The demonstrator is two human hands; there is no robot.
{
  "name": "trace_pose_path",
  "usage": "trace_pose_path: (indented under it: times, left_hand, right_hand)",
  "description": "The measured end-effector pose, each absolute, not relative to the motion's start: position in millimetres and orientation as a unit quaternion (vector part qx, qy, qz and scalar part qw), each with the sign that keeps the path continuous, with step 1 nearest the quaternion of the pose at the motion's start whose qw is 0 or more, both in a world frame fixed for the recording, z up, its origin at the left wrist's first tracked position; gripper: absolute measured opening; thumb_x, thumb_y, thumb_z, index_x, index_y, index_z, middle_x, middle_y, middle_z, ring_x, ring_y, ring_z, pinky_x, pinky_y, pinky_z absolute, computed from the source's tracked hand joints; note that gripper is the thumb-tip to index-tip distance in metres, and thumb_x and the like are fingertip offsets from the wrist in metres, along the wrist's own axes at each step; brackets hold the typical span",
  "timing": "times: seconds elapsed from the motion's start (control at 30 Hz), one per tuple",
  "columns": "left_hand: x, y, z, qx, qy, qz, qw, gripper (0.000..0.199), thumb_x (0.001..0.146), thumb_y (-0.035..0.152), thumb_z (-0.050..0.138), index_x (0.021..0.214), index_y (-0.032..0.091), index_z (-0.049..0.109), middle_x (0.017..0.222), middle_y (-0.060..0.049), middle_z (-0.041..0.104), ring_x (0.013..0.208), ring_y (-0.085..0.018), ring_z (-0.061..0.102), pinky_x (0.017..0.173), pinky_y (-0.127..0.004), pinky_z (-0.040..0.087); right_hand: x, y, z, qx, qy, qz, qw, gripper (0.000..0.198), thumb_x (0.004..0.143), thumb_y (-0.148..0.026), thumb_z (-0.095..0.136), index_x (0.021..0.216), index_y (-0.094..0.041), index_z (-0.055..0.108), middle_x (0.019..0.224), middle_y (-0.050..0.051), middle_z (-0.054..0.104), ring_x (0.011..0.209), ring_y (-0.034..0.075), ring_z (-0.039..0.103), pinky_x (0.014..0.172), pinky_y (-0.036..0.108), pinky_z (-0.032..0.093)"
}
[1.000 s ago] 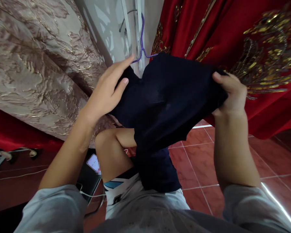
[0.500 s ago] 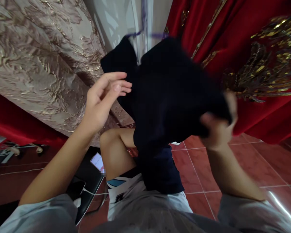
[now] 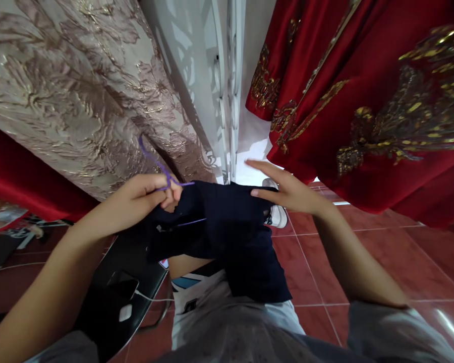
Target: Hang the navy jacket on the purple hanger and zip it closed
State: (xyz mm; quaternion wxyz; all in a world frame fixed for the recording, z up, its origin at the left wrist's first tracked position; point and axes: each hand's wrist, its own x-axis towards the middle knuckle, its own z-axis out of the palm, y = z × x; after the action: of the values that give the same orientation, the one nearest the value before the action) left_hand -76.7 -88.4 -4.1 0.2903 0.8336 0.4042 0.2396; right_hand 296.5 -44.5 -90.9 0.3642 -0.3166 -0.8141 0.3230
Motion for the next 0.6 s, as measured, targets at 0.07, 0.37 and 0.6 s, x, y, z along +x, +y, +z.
trace_pose_path:
  times: [0.07,0.37,0.6]
  left_hand:
    - [-77.7,-69.8,-3.5,0.820,0.401,0.300,0.276,0.015,0.091,0.022,0.065,0.076,0.023,0.066,0.064,0.000,0.064,0.056,-0.015,0.060,0.053,-0.028,0.049]
    - [-27.4,-53.3,-12.8,0.719,0.276,0.608,-0.192,0.032,0.100,0.032,0.063,0.132,0.032,0.064,0.116,-0.004,0.069,0.100,-0.024,0.069,0.093,-0.047,0.054]
    - [-8.4,-63.2,-92.2,0.874,0.458,0.163,-0.028,0.057,0.104,0.032,0.053,0.160,0.032,0.042,0.120,-0.011,0.071,0.098,-0.029,0.074,0.084,-0.042,0.061]
  right_hand:
    - [295.6,-35.0,-92.3,-0.301,-0.790,0.414,0.337,0.032,0.097,-0.050,0.064,0.097,-0.021,0.078,0.091,0.003,0.076,0.089,0.021,0.072,0.082,0.036,0.061]
    - [287.5,28.3,-20.8,-0.313,-0.472,0.398,0.722,0.027,0.104,-0.033,0.057,0.081,-0.019,0.063,0.073,0.001,0.066,0.078,0.013,0.066,0.084,0.030,0.054]
    - [316.2,-1.0,-69.8,-0.335,-0.464,0.326,0.753,0.031,0.094,-0.050,0.066,0.081,-0.023,0.060,0.077,0.003,0.065,0.075,0.016,0.063,0.079,0.031,0.053]
